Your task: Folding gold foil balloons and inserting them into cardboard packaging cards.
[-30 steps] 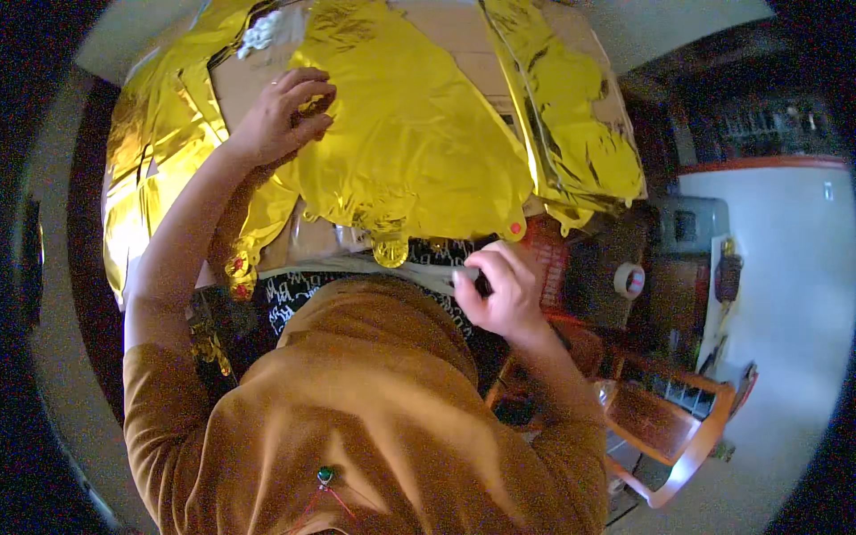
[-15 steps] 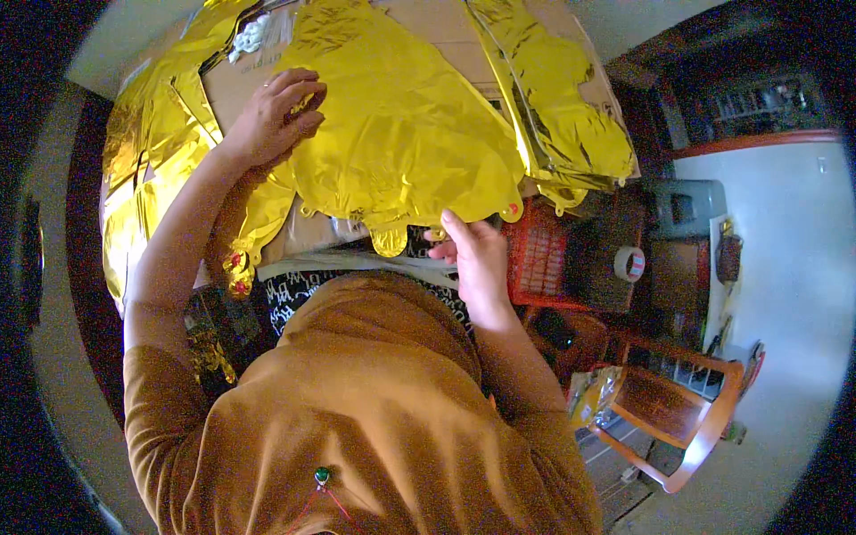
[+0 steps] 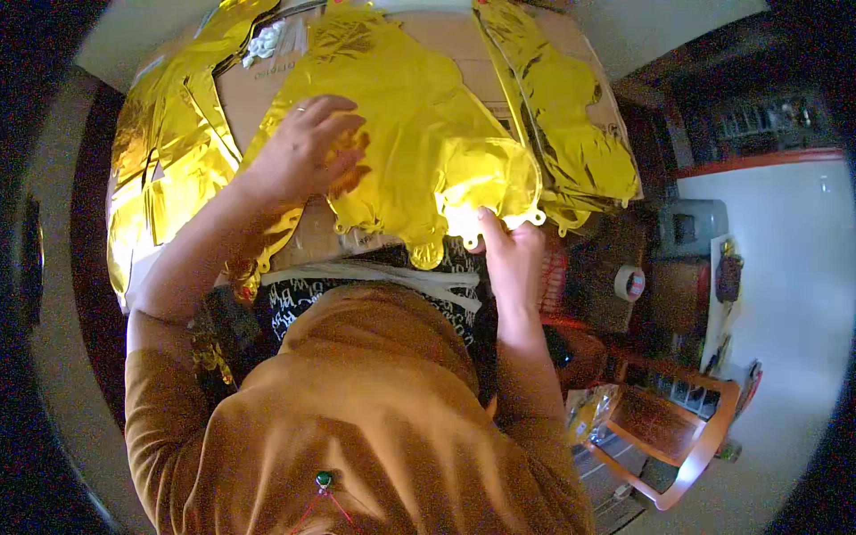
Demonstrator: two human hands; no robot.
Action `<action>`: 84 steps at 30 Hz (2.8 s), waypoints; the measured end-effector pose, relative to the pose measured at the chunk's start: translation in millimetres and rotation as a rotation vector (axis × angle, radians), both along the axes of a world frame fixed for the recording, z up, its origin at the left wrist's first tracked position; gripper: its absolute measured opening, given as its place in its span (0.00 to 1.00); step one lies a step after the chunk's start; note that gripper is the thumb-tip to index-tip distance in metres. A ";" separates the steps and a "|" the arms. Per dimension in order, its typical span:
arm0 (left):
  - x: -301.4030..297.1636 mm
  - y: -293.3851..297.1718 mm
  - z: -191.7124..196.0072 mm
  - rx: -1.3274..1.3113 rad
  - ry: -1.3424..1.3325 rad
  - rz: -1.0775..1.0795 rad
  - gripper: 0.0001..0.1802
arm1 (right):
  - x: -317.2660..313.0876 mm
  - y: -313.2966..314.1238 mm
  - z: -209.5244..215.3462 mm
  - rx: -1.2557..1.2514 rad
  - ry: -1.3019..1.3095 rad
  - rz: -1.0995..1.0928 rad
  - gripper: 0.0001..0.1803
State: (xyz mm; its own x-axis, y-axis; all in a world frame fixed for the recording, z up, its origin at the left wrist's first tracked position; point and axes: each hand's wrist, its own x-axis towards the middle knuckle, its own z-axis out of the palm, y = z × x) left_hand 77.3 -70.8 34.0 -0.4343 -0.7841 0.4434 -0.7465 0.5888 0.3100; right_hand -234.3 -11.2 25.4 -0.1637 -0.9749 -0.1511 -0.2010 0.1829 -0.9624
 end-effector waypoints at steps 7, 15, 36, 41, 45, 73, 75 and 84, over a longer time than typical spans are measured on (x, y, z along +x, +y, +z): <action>-9.7 0.4 -24.2 0.029 0.019 -0.074 0.23 | 4.3 9.4 -6.5 0.051 0.071 0.004 0.09; -13.8 3.7 -22.2 0.006 -0.036 -0.067 0.23 | 22.7 14.1 -1.9 -0.356 0.423 0.000 0.13; -7.5 1.9 -23.2 0.040 -0.148 -0.077 0.29 | 11.4 -35.7 -12.4 -0.821 0.711 0.702 0.17; -8.0 2.8 -23.7 0.047 -0.109 -0.065 0.26 | 22.9 -44.3 -17.9 -0.862 0.871 0.778 0.19; -8.2 3.5 -22.2 0.055 -0.107 -0.061 0.25 | 22.8 -44.2 -16.1 -0.877 0.908 0.791 0.21; -45.6 -5.8 -25.8 -0.006 -0.036 -0.286 0.21 | -12.4 -20.4 -30.4 -1.122 0.953 0.912 0.18; -46.3 -5.8 -26.3 0.003 -0.020 -0.282 0.20 | -6.4 -24.1 -28.6 -1.198 0.905 0.876 0.15; -45.3 -6.4 -28.6 0.000 -0.018 -0.279 0.20 | -3.4 -32.1 -14.0 -1.251 0.822 0.974 0.10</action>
State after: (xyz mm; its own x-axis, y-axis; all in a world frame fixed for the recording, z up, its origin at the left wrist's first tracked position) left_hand 32.0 -77.2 5.4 -0.6415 -0.6328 0.4336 -0.5608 0.7726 0.2978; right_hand -237.7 -43.2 11.4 0.8407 -0.2149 0.4970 -0.2322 -0.9723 -0.0276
